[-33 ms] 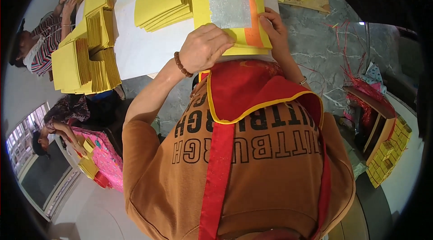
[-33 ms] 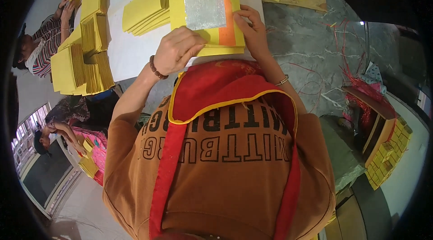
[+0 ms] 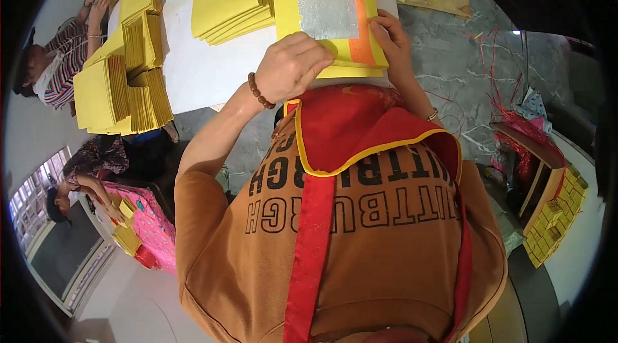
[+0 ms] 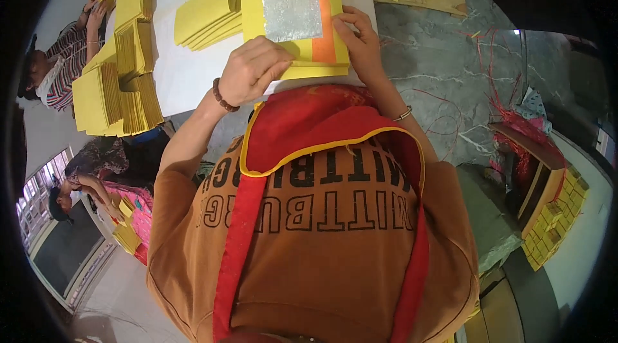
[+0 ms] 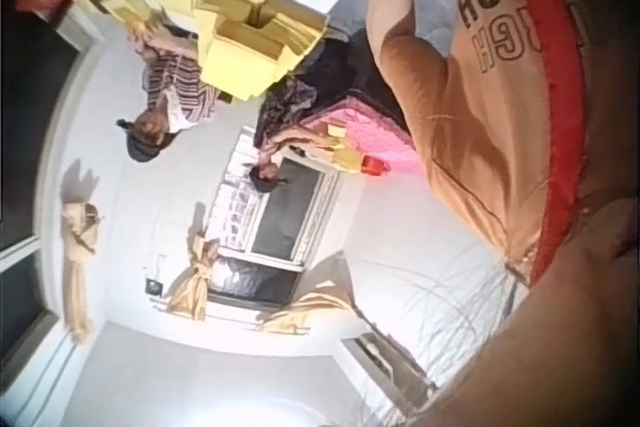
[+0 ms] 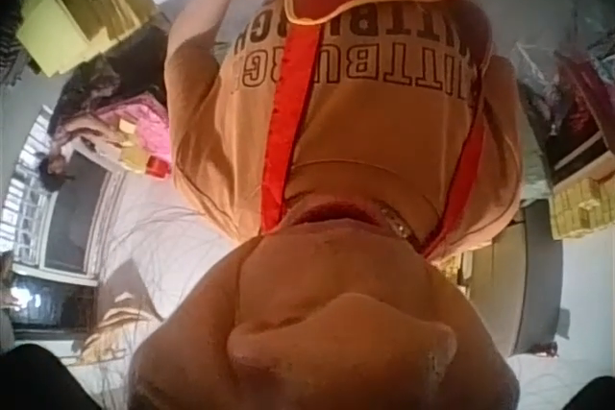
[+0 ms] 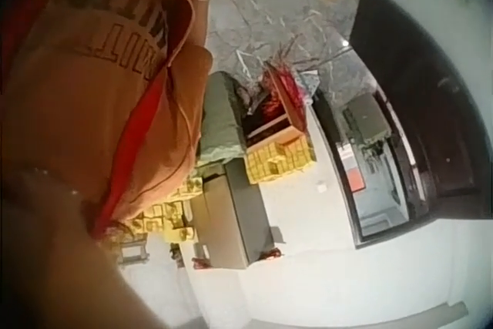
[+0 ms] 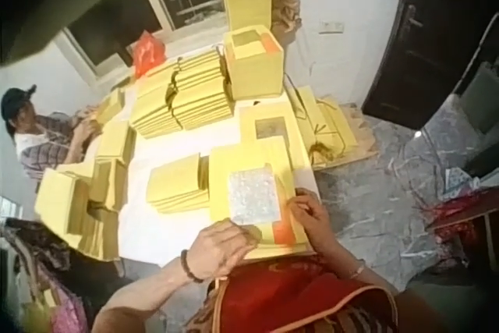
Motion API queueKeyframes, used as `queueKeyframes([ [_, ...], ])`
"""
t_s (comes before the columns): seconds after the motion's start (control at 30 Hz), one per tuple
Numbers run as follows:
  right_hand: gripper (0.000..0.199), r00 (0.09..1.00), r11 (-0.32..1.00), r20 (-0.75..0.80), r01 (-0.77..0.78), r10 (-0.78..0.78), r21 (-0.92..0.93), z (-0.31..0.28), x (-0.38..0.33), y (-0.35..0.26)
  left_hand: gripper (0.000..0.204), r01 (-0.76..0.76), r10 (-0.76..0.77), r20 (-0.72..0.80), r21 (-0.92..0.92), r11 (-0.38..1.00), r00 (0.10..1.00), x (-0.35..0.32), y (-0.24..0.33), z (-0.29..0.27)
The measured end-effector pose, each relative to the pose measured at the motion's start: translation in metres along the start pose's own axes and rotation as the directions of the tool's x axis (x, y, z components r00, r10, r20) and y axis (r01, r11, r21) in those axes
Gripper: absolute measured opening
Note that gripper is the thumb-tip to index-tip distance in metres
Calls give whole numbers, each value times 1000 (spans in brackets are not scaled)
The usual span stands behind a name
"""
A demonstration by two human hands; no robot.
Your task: Folding yellow sheets of paper and organizing them into stacks on a workbench.
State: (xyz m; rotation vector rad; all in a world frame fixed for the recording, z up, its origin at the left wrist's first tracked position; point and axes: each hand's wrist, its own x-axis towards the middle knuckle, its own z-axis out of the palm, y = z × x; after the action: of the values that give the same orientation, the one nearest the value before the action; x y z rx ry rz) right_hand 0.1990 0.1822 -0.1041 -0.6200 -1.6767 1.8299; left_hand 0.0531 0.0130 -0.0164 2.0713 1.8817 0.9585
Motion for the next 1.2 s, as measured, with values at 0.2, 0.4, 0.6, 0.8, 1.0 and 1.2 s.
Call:
queueKeyframes([
  [0.2, 17, 1000, 1000, -1, 6, -6, 27, 0, -1, 2, 9, 104, -103, 9, -102, 989, 995, 3, -2, 0],
  [0.4, 17, 1000, 1000, 6, 27, -27, 13, -1, 2, 6, 9, 256, -253, 42, -212, 943, 967, 4, -6, -1],
  [0.6, 18, 999, 998, 11, 51, -51, -22, -2, 2, 2, 10, 349, -338, 87, -278, 895, 937, 2, -8, -1],
  [0.8, 29, 990, 992, 81, -107, 112, -68, -15, 6, -3, 12, 469, -436, 173, -346, 812, 883, 5, -10, -4],
  [1.0, 31, 952, 997, 297, -61, 73, -52, -33, 6, -9, 13, 554, -488, 263, -429, 713, 832, 8, -13, -8],
  [1.2, 49, 911, 970, 409, 50, 52, -236, -31, 5, -21, 13, 589, -511, 294, -445, 675, 808, 7, -17, -9],
])
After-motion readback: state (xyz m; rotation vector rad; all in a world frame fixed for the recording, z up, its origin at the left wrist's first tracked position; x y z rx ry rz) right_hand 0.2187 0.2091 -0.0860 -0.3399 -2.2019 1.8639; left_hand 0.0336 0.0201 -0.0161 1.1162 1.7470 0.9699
